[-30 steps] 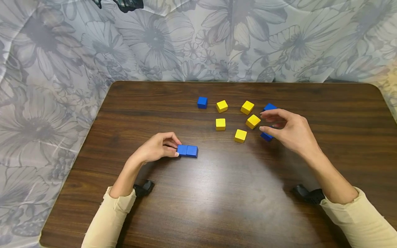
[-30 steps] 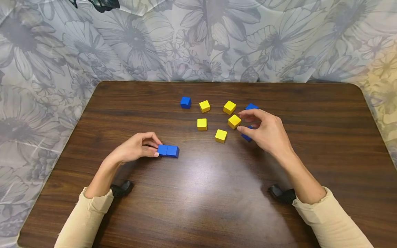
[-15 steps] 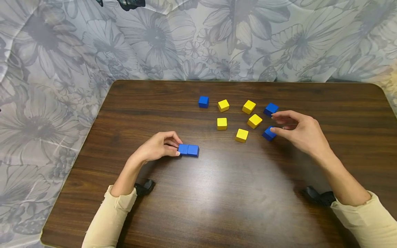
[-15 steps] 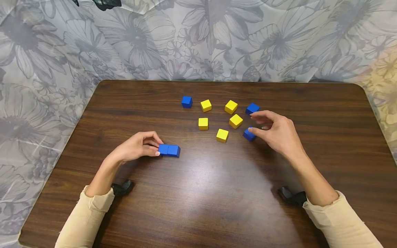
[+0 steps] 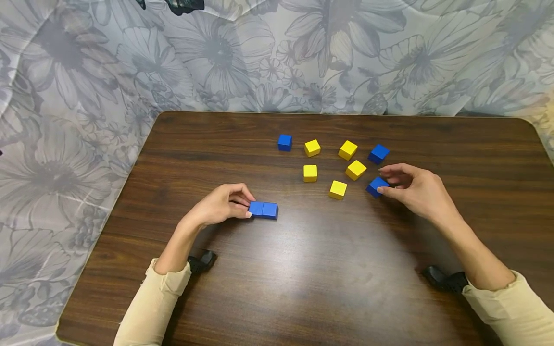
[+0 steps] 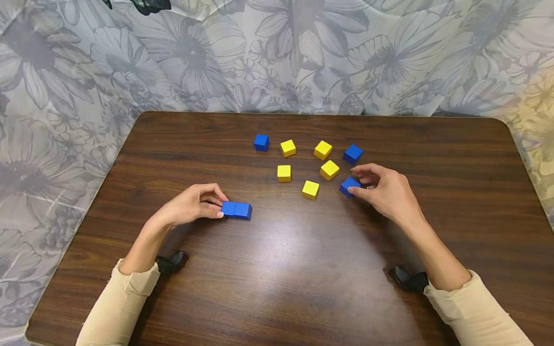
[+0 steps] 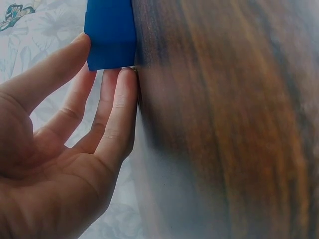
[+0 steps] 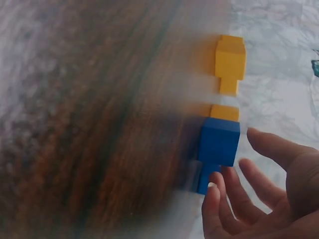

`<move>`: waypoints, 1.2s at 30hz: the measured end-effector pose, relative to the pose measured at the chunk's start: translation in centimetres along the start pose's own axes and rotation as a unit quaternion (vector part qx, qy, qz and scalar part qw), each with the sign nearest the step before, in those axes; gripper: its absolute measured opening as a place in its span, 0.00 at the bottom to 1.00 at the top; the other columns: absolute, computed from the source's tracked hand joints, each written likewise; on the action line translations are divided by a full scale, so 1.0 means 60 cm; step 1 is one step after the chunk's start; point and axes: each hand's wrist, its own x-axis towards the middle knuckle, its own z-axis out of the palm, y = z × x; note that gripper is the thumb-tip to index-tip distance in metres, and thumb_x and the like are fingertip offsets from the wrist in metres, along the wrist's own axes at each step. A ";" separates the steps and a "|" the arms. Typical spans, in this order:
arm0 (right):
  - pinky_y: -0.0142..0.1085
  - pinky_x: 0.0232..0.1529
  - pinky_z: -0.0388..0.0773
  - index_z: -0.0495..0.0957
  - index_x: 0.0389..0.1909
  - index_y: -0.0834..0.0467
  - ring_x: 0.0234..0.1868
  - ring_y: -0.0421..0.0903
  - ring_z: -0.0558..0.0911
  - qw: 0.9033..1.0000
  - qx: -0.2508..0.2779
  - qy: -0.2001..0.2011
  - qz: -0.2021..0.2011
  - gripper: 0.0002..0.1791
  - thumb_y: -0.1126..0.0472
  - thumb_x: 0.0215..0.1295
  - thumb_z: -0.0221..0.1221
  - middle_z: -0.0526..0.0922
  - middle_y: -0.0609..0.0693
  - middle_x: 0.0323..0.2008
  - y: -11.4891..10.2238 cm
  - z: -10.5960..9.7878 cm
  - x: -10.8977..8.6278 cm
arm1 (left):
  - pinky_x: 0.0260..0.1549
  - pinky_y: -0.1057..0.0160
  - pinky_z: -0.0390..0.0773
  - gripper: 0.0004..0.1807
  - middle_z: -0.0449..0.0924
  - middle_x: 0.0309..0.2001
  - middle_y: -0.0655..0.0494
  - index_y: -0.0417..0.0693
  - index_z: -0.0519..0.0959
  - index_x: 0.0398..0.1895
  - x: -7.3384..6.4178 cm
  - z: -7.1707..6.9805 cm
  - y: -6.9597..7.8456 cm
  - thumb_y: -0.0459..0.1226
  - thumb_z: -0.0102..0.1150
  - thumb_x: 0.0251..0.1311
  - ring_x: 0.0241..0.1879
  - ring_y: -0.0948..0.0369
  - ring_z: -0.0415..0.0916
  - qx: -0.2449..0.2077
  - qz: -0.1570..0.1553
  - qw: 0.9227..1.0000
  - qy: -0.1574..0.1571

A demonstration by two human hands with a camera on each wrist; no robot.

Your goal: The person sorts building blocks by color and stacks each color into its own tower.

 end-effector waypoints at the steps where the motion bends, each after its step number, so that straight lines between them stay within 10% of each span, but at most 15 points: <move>1: 0.22 0.34 0.72 0.80 0.56 0.54 0.35 0.25 0.78 1.000 -0.002 -0.005 0.002 0.26 0.47 0.60 0.69 0.86 0.57 0.44 0.001 0.000 0.000 | 0.48 0.61 0.82 0.15 0.79 0.48 0.42 0.36 0.78 0.44 0.000 0.000 0.000 0.23 0.68 0.54 0.49 0.52 0.80 0.000 -0.001 1.000 0.001; 10: 0.28 0.35 0.73 0.81 0.55 0.53 0.43 0.51 0.84 1.000 -0.020 -0.020 0.001 0.26 0.44 0.60 0.69 0.86 0.56 0.42 0.001 0.003 0.003 | 0.49 0.61 0.82 0.15 0.79 0.47 0.41 0.35 0.78 0.45 0.000 0.000 -0.001 0.23 0.68 0.55 0.49 0.51 0.80 0.002 0.003 1.000 0.001; 22: 0.27 0.33 0.72 0.82 0.53 0.54 0.38 0.39 0.83 0.999 -0.033 -0.021 0.000 0.27 0.43 0.58 0.70 0.87 0.54 0.38 0.005 0.007 0.002 | 0.48 0.61 0.82 0.14 0.80 0.48 0.41 0.36 0.78 0.45 -0.002 0.002 0.001 0.23 0.67 0.56 0.49 0.51 0.80 0.004 0.004 1.000 0.006; 36: 0.32 0.26 0.74 0.80 0.58 0.57 0.40 0.56 0.85 1.000 -0.026 0.009 -0.006 0.24 0.49 0.65 0.66 0.88 0.59 0.38 -0.006 0.003 -0.004 | 0.48 0.61 0.82 0.13 0.80 0.49 0.44 0.40 0.79 0.45 -0.007 0.008 0.003 0.25 0.67 0.57 0.50 0.52 0.81 0.029 -0.014 0.999 0.025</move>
